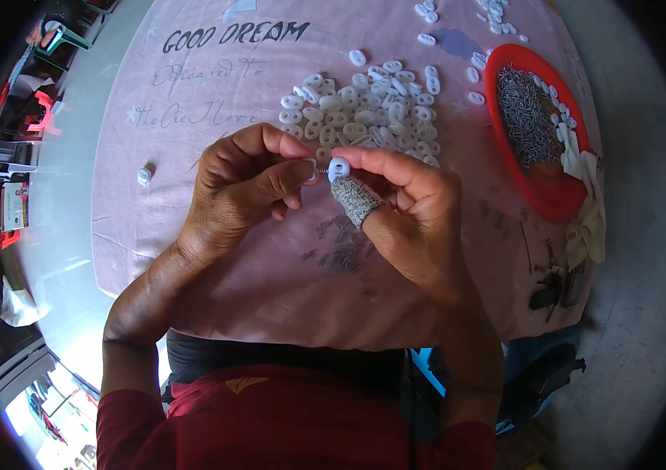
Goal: The person assembles plastic cord locks by hand, inserting small springs into the plastic toggle components and fastening the pieces together.
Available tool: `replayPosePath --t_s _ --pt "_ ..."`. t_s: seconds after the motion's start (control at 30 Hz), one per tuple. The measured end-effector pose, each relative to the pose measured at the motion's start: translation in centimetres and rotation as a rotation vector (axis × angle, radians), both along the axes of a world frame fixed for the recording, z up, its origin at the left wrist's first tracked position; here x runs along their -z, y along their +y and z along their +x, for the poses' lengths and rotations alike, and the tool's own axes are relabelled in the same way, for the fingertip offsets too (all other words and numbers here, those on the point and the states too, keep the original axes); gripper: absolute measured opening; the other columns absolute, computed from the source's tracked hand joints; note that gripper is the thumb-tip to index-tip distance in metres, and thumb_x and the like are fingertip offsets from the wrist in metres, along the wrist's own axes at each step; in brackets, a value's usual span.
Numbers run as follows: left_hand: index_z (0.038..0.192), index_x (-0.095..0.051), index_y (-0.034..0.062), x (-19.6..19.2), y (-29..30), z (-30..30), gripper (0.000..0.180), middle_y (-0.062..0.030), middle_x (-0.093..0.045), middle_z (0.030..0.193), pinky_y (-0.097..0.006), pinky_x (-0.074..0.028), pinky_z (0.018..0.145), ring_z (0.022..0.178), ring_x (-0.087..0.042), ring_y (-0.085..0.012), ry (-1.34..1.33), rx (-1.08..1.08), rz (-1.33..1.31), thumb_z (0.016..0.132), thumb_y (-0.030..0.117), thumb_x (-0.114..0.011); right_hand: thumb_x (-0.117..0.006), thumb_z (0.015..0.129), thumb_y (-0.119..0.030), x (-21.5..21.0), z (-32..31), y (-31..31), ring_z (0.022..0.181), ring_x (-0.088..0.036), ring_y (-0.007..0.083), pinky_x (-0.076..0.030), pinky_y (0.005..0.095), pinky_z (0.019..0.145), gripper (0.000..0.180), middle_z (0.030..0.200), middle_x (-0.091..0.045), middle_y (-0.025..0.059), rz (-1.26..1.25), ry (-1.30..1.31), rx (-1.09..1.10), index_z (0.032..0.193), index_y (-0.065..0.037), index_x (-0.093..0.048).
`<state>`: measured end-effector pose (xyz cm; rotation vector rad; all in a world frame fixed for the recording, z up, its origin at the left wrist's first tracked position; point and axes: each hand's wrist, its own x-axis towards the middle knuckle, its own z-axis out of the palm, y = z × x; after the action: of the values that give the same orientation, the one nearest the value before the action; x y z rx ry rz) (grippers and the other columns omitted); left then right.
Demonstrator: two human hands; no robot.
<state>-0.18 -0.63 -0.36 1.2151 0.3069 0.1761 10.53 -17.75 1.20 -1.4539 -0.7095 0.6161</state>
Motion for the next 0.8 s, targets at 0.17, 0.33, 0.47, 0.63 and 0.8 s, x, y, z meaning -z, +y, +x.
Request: replayPosePath --t_s 0.17,0.33,0.47,0.63,0.8 --pt "0.103 -0.064 0.0005 0.06 -0.02 -0.05 0.013 -0.0036 -0.068 0.087 -0.017 -0.046 0.055 0.067 -0.06 -0.0055 -0.012 0.002 0.021 0.09 0.006 -0.066 -0.058 0.083 0.014 -0.01 0.03 -0.09 0.096 -0.063 0.0112 -0.051 0.0239 0.085 0.034 0.102 -0.068 0.0079 -0.018 -0.034 -0.008 0.115 0.007 -0.064" --pt "0.103 -0.064 0.0001 -0.01 -0.05 -0.09 0.014 -0.0039 -0.068 0.088 -0.018 -0.046 0.055 0.067 -0.06 -0.0057 -0.011 0.008 0.042 0.09 0.004 -0.066 -0.058 0.083 0.014 0.0 0.05 -0.06 0.094 -0.063 0.0103 -0.051 0.0234 0.084 0.033 0.101 -0.068 0.0072 -0.01 -0.046 -0.009 0.114 0.007 -0.065" --pt "0.103 -0.064 0.0 0.09 0.04 -0.09 0.013 -0.0043 -0.068 0.088 -0.018 -0.047 0.056 0.067 -0.06 -0.0058 -0.021 0.017 0.039 0.09 0.004 -0.066 -0.059 0.083 0.014 0.09 0.11 -0.12 0.093 -0.063 0.0096 -0.051 0.023 0.083 0.033 0.1 -0.068 0.0069 -0.012 -0.049 -0.017 0.114 0.006 -0.065" --pt "0.103 -0.063 0.0 0.15 -0.04 -0.1 0.013 -0.0042 -0.068 0.088 -0.018 -0.047 0.055 0.067 -0.06 -0.0059 -0.012 0.007 0.054 0.09 0.004 -0.066 -0.059 0.083 0.013 0.12 0.2 -0.18 0.093 -0.063 0.0094 -0.05 0.0227 0.083 0.033 0.1 -0.068 0.007 -0.016 -0.051 -0.026 0.114 0.006 -0.065" --pt "0.103 -0.063 0.0003 0.07 -0.07 -0.13 0.013 -0.0041 -0.068 0.089 -0.018 -0.047 0.055 0.067 -0.06 -0.0058 -0.001 0.004 0.043 0.09 0.004 -0.066 -0.058 0.082 0.014 -0.08 0.07 -0.09 0.094 -0.063 0.0096 -0.05 0.0228 0.084 0.034 0.101 -0.068 0.0071 -0.023 -0.039 -0.019 0.114 0.006 -0.065"
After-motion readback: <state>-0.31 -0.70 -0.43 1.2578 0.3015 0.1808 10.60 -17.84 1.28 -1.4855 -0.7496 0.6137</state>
